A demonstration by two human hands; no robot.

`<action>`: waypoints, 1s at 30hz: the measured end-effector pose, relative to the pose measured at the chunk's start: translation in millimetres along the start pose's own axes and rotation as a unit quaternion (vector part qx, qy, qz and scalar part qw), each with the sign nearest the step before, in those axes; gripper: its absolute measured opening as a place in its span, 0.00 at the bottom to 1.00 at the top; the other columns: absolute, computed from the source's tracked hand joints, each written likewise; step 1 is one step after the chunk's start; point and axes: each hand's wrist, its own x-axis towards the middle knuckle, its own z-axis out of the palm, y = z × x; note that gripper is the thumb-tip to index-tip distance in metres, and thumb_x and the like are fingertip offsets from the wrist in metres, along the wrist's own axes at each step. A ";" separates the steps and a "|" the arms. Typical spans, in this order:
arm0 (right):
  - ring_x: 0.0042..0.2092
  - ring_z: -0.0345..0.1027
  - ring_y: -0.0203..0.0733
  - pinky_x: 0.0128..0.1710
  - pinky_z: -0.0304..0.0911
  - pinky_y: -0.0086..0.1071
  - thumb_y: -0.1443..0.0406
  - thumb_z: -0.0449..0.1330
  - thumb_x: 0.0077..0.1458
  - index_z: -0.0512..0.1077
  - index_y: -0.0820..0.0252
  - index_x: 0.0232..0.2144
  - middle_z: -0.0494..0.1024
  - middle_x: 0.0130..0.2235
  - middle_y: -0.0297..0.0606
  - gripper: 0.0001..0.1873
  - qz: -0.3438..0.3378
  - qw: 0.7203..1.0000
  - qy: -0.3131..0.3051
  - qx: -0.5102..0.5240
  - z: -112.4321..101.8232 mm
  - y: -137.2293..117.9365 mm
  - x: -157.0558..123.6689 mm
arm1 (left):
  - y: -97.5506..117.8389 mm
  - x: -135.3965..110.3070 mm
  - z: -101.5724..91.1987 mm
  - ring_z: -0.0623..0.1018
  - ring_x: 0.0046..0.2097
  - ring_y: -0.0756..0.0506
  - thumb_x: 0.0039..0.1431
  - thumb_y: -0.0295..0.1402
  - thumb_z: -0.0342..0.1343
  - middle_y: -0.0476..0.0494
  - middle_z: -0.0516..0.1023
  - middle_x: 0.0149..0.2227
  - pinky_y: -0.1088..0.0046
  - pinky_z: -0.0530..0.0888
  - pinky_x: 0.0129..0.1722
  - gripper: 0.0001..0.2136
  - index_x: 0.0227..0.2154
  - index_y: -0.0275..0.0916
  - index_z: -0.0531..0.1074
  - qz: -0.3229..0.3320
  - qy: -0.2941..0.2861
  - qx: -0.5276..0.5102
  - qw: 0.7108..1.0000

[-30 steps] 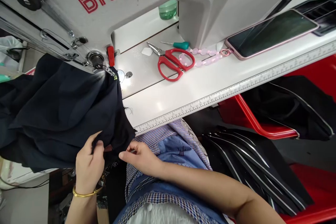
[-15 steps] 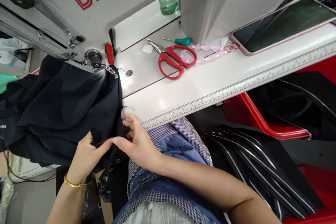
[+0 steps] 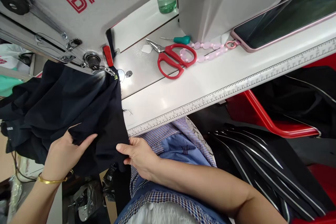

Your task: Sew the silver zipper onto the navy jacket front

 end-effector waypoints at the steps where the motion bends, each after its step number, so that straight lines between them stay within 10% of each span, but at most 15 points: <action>1: 0.26 0.60 0.29 0.22 0.49 0.22 0.58 0.67 0.34 0.69 0.63 0.27 0.70 0.27 0.32 0.18 0.005 1.000 0.001 0.004 0.4 0.5 0.3 | 5.1 -0.9 -4.5 0.74 0.24 0.44 0.53 0.43 0.54 0.45 0.75 0.25 0.73 0.65 0.23 0.20 0.45 0.35 0.67 0.024 0.040 0.010 0.999; 5: 0.27 0.58 0.30 0.26 0.52 0.24 0.57 0.64 0.42 0.66 0.63 0.26 0.67 0.26 0.31 0.15 -0.113 0.991 -0.040 -0.065 0.6 -3.0 -1.8 | 35.5 -1.0 -21.8 0.70 0.24 0.49 0.54 0.34 0.55 0.48 0.71 0.25 0.74 0.65 0.27 0.15 0.45 0.39 0.68 0.137 0.105 0.010 0.985; 9: 0.28 0.55 0.31 0.29 0.52 0.25 0.61 0.53 0.55 0.64 0.62 0.27 0.63 0.25 0.30 0.10 -0.281 0.908 -0.065 -0.305 2.4 -17.5 -10.2 | 56.2 2.9 -25.6 0.71 0.29 0.51 0.55 0.28 0.54 0.45 0.71 0.29 0.76 0.66 0.32 0.11 0.42 0.35 0.69 0.155 0.114 -0.073 0.979; 17: 0.22 0.43 0.31 0.25 0.40 0.27 0.63 0.46 0.58 0.49 0.59 0.20 0.50 0.18 0.27 0.16 -0.371 0.708 0.001 -0.601 7.1 -32.1 -11.9 | 59.2 -4.2 -23.9 0.70 0.26 0.55 0.54 0.30 0.55 0.54 0.71 0.27 0.80 0.67 0.29 0.07 0.37 0.43 0.73 -0.087 0.045 -0.366 0.925; 23: 0.21 0.42 0.31 0.23 0.37 0.27 0.63 0.47 0.57 0.48 0.59 0.20 0.49 0.17 0.27 0.16 -0.347 0.691 0.005 -0.634 15.3 -39.4 -13.6 | 59.9 -16.6 -22.3 0.63 0.21 0.55 0.50 0.37 0.57 0.54 0.64 0.18 0.81 0.62 0.20 0.08 0.29 0.37 0.72 -0.323 -0.015 -0.564 0.760; 30: 0.20 0.43 0.29 0.23 0.37 0.27 0.63 0.48 0.56 0.50 0.60 0.19 0.52 0.17 0.27 0.15 -0.332 0.689 -0.008 -0.644 24.4 -46.4 -17.4 | 61.7 -23.0 -20.0 0.62 0.20 0.55 0.50 0.40 0.57 0.54 0.62 0.15 0.82 0.62 0.19 0.11 0.29 0.36 0.72 -0.334 -0.026 -0.590 0.735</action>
